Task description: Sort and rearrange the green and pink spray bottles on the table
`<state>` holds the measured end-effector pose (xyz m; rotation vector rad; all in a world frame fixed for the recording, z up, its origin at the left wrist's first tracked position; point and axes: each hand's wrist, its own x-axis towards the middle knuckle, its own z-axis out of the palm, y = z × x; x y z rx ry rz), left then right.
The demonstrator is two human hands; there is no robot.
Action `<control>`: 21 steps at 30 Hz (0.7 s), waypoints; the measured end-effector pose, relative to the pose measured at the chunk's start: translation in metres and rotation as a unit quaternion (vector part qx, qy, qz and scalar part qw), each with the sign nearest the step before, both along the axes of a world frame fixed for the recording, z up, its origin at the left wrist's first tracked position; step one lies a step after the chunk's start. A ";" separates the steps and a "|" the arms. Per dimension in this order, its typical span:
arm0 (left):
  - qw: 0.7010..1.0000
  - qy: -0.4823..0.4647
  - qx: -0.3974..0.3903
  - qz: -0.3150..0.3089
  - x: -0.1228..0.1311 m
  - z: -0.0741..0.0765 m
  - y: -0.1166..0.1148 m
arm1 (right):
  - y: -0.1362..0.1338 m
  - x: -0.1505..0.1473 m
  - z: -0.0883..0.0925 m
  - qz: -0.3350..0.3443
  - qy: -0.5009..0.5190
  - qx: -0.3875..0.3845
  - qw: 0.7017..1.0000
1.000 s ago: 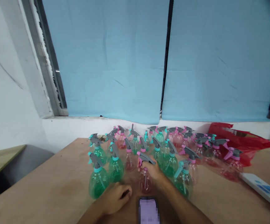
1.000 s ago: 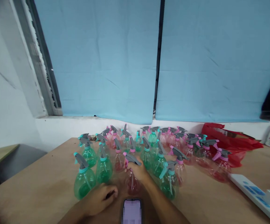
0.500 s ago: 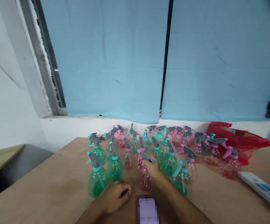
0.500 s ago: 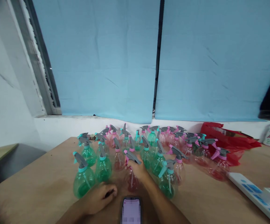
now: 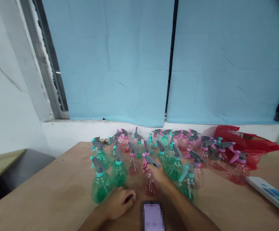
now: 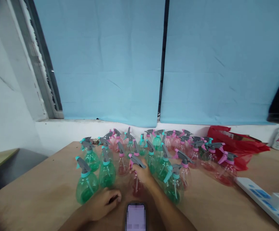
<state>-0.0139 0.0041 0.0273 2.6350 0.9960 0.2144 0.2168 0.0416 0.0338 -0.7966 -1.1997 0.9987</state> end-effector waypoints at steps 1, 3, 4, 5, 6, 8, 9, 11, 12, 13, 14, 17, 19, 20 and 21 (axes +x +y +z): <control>1.000 0.000 0.003 -0.003 0.000 -0.001 0.000 | 0.000 0.000 -0.002 -0.007 0.001 -0.012 1.000; 1.000 -0.001 0.008 -0.007 -0.001 -0.003 0.001 | 0.001 0.000 -0.004 -0.014 -0.010 -0.024 1.000; 1.000 -0.002 0.010 -0.007 -0.001 -0.004 0.002 | 0.000 0.000 -0.003 -0.015 -0.021 -0.020 0.999; 1.000 -0.002 0.011 -0.008 -0.001 -0.004 0.002 | 0.000 0.001 -0.002 -0.014 -0.032 -0.011 0.999; 1.000 -0.003 0.012 -0.007 -0.001 -0.005 0.002 | -0.001 0.002 0.000 -0.010 -0.045 0.001 0.999; 1.000 -0.005 0.013 -0.009 -0.001 -0.005 0.002 | -0.003 0.003 0.004 0.011 -0.064 0.028 0.997; 1.000 -0.006 0.015 -0.010 -0.001 -0.005 0.002 | -0.004 0.003 0.006 0.025 -0.063 0.038 0.997; 1.000 -0.005 0.021 -0.012 0.000 -0.004 0.001 | -0.009 0.004 0.012 0.051 -0.045 0.050 0.996; 1.000 -0.004 0.023 -0.012 0.000 -0.003 0.001 | -0.012 0.003 0.015 0.059 -0.031 0.055 0.996; 1.000 -0.001 0.024 -0.009 0.001 -0.002 0.000 | -0.015 0.003 0.020 0.060 -0.018 0.058 0.996; 1.000 0.003 0.025 -0.006 0.002 -0.002 -0.001 | -0.019 0.002 0.025 0.058 -0.009 0.061 0.996; 1.000 0.011 0.019 -0.008 0.003 -0.002 -0.002 | -0.033 -0.005 0.047 0.030 -0.004 0.069 0.997; 1.000 -0.009 0.010 -0.014 0.002 -0.004 -0.003 | -0.045 -0.014 0.063 0.001 -0.005 0.079 0.997; 0.999 -0.028 0.005 -0.014 0.002 -0.006 -0.003 | -0.051 -0.019 0.071 -0.012 -0.007 0.089 0.996; 0.999 -0.050 0.002 -0.010 0.001 -0.008 -0.004 | -0.056 -0.026 0.078 -0.025 -0.012 0.101 0.994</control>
